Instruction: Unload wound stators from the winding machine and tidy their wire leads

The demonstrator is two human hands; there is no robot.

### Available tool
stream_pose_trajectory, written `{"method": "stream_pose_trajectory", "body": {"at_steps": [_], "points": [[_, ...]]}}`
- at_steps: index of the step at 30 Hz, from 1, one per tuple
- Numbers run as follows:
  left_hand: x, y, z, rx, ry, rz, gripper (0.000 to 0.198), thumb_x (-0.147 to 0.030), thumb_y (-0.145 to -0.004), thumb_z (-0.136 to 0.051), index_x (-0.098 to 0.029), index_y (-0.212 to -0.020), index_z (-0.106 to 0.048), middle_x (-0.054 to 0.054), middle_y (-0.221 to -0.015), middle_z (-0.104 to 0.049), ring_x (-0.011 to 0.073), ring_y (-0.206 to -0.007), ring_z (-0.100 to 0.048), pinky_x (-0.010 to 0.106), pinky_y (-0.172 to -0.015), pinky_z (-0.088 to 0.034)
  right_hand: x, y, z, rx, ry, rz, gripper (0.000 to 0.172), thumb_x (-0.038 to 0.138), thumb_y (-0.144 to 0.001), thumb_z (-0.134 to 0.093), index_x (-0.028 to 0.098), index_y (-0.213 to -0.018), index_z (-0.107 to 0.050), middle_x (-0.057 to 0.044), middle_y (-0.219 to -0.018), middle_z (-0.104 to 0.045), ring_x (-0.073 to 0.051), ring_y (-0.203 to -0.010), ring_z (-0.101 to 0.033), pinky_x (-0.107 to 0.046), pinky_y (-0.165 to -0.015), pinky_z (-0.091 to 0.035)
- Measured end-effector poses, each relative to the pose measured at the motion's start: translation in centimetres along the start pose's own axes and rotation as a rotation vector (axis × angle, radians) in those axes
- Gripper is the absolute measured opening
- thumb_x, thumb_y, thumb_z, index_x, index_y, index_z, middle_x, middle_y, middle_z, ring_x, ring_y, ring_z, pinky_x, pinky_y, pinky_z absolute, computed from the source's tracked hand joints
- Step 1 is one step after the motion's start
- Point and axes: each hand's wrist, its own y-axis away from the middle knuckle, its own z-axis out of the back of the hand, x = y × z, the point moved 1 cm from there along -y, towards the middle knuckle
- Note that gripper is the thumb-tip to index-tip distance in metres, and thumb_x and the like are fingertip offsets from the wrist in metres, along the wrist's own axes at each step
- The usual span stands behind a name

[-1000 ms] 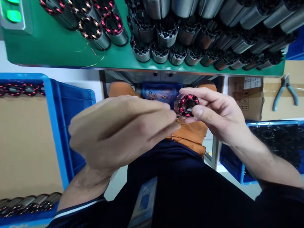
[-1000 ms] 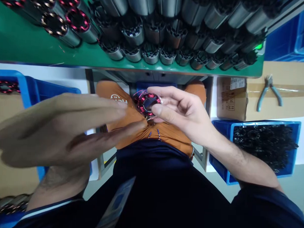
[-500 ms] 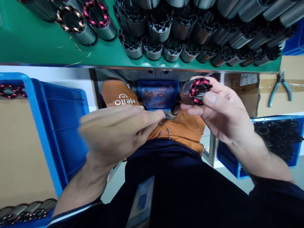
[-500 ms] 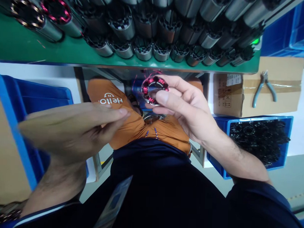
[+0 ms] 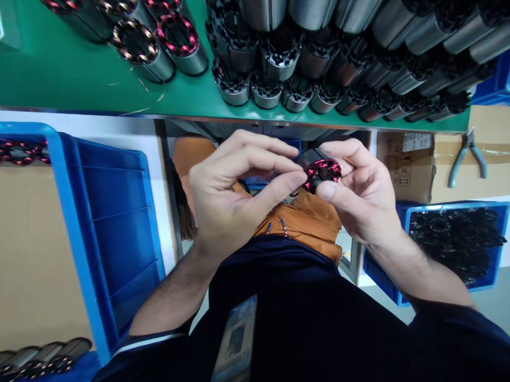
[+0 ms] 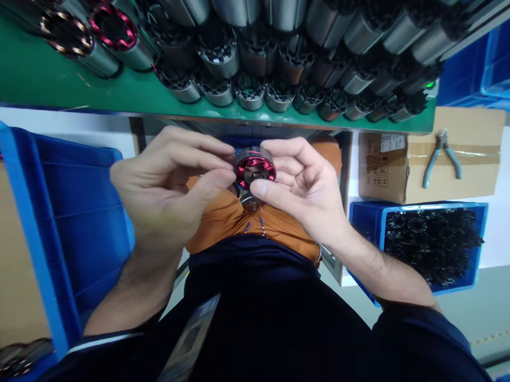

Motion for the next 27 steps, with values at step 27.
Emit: {"method": "stream_pose_trajectory", "body": {"at_steps": [27], "points": [[2.6,1.5,1.2,0.105,-0.127,-0.01,0.053,-0.065,-0.088,-0.094,-0.033,-0.122,-0.068,0.004,-0.13,-0.078,0.0311,-0.129,-0.075,0.063,-0.133,-0.046,0.9,0.6,1.0,0.08,0.078,-0.079,0.068,0.053,-0.079,-0.104,0.03,-0.13,-0.064,-0.002,-0.104,-0.081,-0.023,-0.093,-0.082,-0.035,-0.084,-0.068]]}}
